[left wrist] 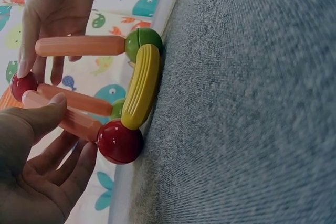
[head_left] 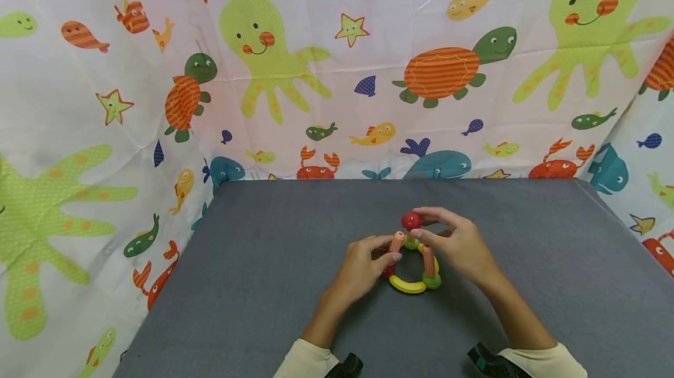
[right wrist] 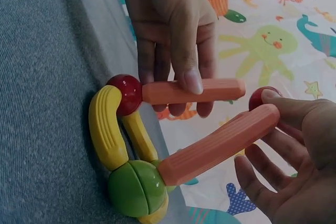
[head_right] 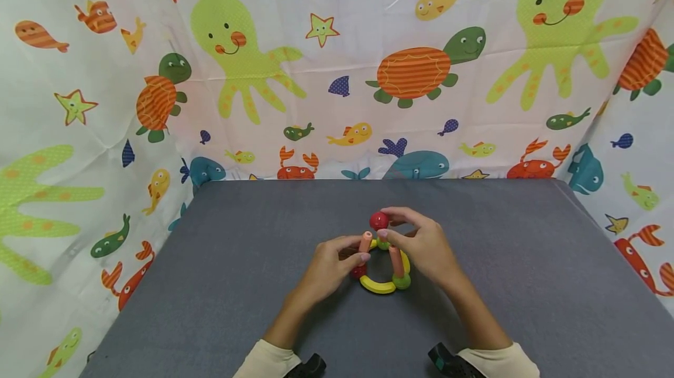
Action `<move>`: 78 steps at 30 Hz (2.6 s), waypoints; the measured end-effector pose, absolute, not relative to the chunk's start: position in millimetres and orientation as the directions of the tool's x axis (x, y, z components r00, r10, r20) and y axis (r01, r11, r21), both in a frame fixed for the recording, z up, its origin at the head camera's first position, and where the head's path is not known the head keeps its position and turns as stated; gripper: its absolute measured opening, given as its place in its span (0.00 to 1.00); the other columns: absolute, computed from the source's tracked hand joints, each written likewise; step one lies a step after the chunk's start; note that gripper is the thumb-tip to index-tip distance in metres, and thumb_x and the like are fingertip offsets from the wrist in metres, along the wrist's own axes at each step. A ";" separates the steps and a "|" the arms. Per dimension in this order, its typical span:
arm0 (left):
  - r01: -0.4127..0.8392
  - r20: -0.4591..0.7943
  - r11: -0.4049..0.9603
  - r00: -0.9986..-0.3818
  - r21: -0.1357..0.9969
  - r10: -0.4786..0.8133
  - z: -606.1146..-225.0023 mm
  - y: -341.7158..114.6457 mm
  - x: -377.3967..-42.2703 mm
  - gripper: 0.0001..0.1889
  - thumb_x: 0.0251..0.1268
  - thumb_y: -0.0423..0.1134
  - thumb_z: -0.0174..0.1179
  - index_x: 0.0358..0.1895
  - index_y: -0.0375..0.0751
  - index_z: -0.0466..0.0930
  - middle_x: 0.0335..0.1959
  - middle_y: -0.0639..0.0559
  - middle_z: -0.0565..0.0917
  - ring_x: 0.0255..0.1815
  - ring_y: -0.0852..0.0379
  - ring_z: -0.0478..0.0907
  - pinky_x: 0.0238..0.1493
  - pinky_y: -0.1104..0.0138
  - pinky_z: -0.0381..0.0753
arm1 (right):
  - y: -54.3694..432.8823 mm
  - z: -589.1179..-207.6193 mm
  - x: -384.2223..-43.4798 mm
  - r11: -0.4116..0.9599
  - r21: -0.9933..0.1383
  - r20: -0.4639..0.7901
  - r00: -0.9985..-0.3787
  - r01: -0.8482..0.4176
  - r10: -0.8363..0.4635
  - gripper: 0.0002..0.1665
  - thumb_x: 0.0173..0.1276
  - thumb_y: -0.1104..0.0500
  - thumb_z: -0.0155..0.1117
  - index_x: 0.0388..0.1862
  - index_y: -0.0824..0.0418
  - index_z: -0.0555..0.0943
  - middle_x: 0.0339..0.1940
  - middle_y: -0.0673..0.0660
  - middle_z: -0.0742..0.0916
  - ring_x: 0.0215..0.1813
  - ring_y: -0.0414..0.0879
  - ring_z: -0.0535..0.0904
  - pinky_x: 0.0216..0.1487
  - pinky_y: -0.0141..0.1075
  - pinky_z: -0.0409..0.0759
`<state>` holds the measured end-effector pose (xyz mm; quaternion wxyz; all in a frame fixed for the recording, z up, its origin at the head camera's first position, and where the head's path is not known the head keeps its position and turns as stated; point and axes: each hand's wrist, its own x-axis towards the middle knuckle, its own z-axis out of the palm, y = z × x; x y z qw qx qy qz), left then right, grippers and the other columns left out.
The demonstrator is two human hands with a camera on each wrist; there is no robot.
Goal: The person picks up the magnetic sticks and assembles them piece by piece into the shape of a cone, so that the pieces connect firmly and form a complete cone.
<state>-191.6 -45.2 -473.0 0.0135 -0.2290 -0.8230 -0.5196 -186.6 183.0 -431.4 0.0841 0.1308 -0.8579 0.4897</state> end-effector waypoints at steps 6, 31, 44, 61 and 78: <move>0.404 0.271 0.384 -0.895 0.831 0.356 -474.0 -45.8 -190.7 0.19 0.71 0.42 0.71 0.62 0.44 0.88 0.48 0.52 0.90 0.46 0.63 0.86 0.52 0.70 0.85 | 179.2 -429.2 -186.0 0.468 -0.825 0.264 -0.948 -0.316 -0.175 0.23 0.73 0.49 0.75 0.65 0.51 0.84 0.54 0.52 0.89 0.55 0.47 0.83 0.49 0.33 0.85; 0.378 0.242 0.379 -0.902 0.845 0.359 -473.8 -45.7 -190.7 0.18 0.72 0.42 0.70 0.62 0.46 0.88 0.47 0.52 0.89 0.43 0.64 0.85 0.50 0.70 0.85 | 203.4 -424.9 -188.0 0.392 -0.858 0.219 -0.927 -0.331 -0.304 0.23 0.75 0.54 0.72 0.66 0.53 0.81 0.57 0.56 0.87 0.57 0.51 0.83 0.52 0.35 0.85; 0.386 0.253 0.383 -0.900 0.839 0.354 -472.8 -46.8 -189.3 0.18 0.71 0.41 0.71 0.62 0.45 0.88 0.47 0.51 0.89 0.44 0.65 0.85 0.50 0.71 0.85 | 227.6 -426.5 -193.9 0.438 -0.857 0.020 -0.866 -0.273 -0.500 0.20 0.70 0.55 0.76 0.58 0.56 0.87 0.50 0.52 0.90 0.53 0.54 0.83 0.51 0.38 0.84; 0.391 0.259 0.405 -0.903 0.827 0.344 -471.8 -49.2 -188.9 0.20 0.71 0.42 0.71 0.63 0.43 0.88 0.47 0.51 0.90 0.45 0.65 0.85 0.51 0.71 0.85 | 222.1 -439.7 -199.6 0.506 -0.811 0.051 -0.897 -0.293 -0.438 0.17 0.74 0.52 0.73 0.56 0.58 0.88 0.42 0.50 0.89 0.46 0.47 0.83 0.49 0.37 0.83; 0.399 0.256 0.411 -0.897 0.820 0.360 -473.3 -49.4 -186.8 0.20 0.72 0.43 0.70 0.64 0.43 0.87 0.49 0.50 0.90 0.48 0.63 0.87 0.53 0.71 0.85 | 206.4 -445.7 -198.4 0.533 -0.788 0.080 -0.910 -0.308 -0.408 0.15 0.74 0.48 0.73 0.54 0.51 0.90 0.41 0.46 0.89 0.46 0.46 0.83 0.48 0.38 0.83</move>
